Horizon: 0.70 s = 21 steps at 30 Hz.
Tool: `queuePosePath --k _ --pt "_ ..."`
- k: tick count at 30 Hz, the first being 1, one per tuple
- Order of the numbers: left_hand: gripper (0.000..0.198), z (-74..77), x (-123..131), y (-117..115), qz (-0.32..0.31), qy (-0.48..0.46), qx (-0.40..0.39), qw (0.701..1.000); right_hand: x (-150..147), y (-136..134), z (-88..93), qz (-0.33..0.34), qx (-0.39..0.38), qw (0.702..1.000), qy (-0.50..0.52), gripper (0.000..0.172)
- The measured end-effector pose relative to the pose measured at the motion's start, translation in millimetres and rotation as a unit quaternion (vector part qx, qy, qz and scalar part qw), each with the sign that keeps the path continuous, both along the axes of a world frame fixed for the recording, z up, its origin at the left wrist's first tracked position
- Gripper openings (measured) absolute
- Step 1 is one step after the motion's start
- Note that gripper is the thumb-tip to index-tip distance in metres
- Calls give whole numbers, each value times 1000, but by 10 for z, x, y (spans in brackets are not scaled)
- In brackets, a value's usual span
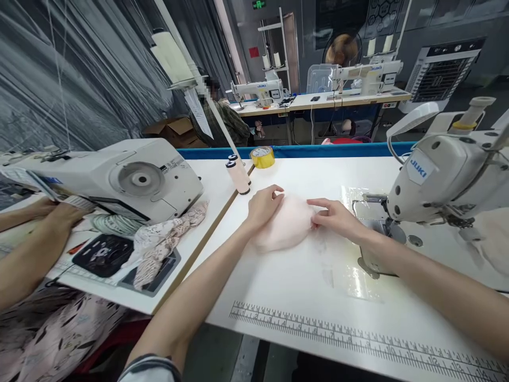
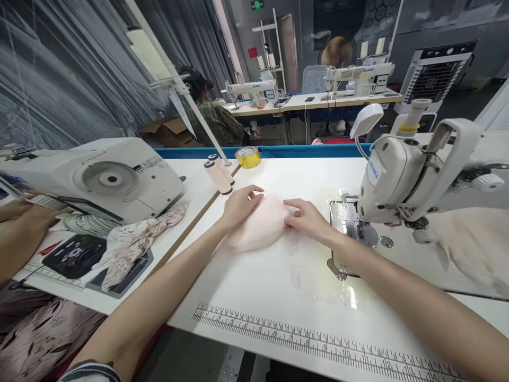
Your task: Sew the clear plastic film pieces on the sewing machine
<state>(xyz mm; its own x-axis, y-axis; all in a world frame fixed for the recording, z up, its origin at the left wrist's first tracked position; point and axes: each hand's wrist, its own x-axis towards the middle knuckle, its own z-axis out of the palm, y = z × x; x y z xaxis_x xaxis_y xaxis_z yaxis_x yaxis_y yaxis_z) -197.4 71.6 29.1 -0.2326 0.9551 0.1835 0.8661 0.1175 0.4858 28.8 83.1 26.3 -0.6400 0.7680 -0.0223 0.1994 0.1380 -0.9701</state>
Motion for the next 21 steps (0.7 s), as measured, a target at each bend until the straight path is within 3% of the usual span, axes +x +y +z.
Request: queuePosePath --k 7,11,14,16,19,21 --pt "39 58 32 -364 30 127 -13 991 -39 78 -76 50 82 995 0 42" --pt "37 85 79 -496 19 201 13 979 45 44 -63 38 145 988 -34 51" --pt "38 203 96 -527 4 216 72 974 343 -143 -16 3 194 978 -70 62" --pt "37 275 147 -549 -37 226 188 955 636 -344 21 -2 245 965 -93 57" --pt "41 290 336 -616 -114 254 307 910 1135 -648 55 27 362 920 -149 39" --pt "43 246 560 -687 -215 284 373 857 1505 -783 55 10 411 886 -214 34"
